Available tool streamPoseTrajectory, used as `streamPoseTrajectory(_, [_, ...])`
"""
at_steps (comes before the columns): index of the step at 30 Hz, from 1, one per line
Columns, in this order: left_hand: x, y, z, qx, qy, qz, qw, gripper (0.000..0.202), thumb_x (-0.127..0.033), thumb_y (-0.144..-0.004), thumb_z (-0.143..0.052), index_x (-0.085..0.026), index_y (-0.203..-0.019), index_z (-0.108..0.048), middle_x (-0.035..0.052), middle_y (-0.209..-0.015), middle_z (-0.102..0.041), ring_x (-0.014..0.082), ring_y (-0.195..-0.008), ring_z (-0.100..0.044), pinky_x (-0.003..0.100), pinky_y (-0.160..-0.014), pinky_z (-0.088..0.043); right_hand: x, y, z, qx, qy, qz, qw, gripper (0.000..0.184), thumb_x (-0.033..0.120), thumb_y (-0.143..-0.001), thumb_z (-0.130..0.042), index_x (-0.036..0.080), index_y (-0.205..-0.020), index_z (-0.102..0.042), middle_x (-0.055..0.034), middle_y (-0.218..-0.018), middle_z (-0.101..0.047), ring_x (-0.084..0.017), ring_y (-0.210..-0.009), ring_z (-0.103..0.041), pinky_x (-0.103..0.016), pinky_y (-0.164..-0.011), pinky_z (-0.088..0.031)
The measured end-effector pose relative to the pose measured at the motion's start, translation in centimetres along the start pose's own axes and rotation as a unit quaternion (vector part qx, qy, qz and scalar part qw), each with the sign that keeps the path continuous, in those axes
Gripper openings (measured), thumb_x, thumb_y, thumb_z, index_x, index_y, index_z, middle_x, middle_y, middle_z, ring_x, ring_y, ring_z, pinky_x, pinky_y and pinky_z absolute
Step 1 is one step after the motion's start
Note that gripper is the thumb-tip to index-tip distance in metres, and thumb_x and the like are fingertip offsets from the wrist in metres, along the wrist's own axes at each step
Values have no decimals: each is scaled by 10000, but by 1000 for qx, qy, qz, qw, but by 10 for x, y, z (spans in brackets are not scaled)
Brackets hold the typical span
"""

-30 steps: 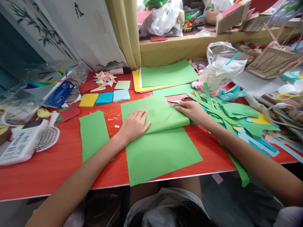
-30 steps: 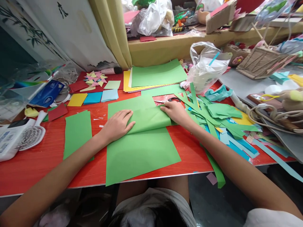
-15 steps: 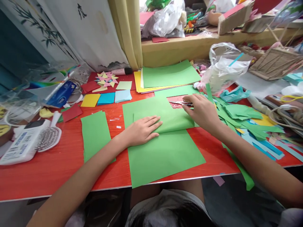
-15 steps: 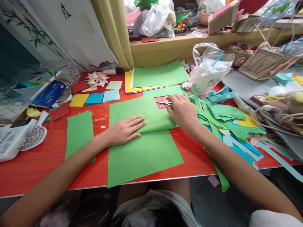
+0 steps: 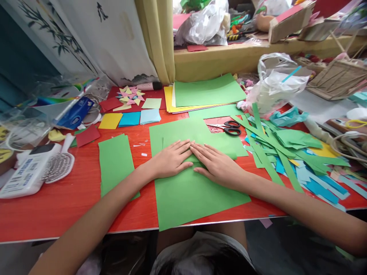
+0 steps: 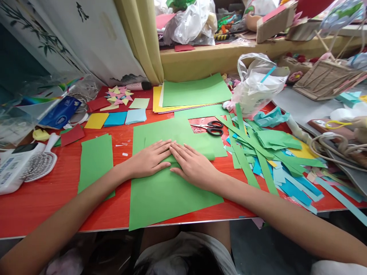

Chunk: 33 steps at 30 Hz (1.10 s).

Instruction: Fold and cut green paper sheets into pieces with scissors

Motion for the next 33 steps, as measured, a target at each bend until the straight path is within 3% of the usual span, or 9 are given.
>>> streamPoseTrajectory(8, [3,2,-5,14,9,12,1000,627,-494,-926,-223,-115,-1424,-260,113,-1502,-225,200,-1405,-139,394,-1154,-133,0,3,-9,17,-23,9,1000,715,516,-926,-267,99,-1471,-66,-137,-1506,-159,-217,-1390,-138,-414,-1135,-210])
streamPoseTrajectory(12, [3,3,-7,32,-4,12,999,638,-510,-925,-187,-140,-1444,-209,71,-1523,-151,177,-1413,-83,362,-1161,-80,-2,10,-13,34,-22,11,999,750,546,-914,-270,102,-1471,-33,-134,-1510,-132,-219,-1391,-114,-425,-1139,-195])
streamPoseTrajectory(18, [5,4,-7,52,-11,21,998,640,-507,-929,-146,-151,-1461,-128,34,-1531,-109,148,-1414,-65,336,-1161,-53,-14,45,-6,79,-29,15,996,766,537,-907,-318,134,-1472,7,-135,-1513,-111,-246,-1387,-119,-455,-1127,-226])
streamPoseTrajectory(22, [4,5,-2,49,-25,55,997,657,-520,-923,-148,-130,-1451,-180,72,-1520,-153,179,-1406,-131,351,-1153,-105,-25,72,2,109,-39,1,993,773,520,-904,-349,172,-1470,45,-111,-1520,-83,-260,-1385,-122,-462,-1117,-255])
streamPoseTrajectory(26, [-24,-6,-3,51,-22,64,996,767,-585,-892,-143,-42,-1426,-235,161,-1500,-172,243,-1399,-151,379,-1151,-120,-26,81,7,106,-22,-5,994,796,535,-897,-349,158,-1468,58,-132,-1515,-110,-267,-1382,-139,-467,-1112,-264])
streamPoseTrajectory(30, [-77,-23,-7,42,2,-13,999,825,-600,-883,-117,25,-1412,-223,204,-1491,-163,267,-1400,-114,371,-1152,-124,-21,78,8,90,-2,2,996,821,550,-896,-333,104,-1463,58,-177,-1503,-134,-277,-1381,-149,-473,-1108,-264])
streamPoseTrajectory(33, [-86,-21,-7,28,-14,-8,999,768,-558,-905,-136,12,-1411,-233,196,-1490,-185,262,-1398,-128,375,-1152,-125,-21,78,7,91,1,7,996,811,557,-898,-320,102,-1466,39,-173,-1505,-143,-273,-1383,-154,-476,-1113,-247])
Point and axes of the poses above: each hand's wrist, its own y-axis away from the middle knuckle, its own z-axis out of the back of the hand, x = y × z, the point moved 10 cm from there along -y, towards the middle knuckle
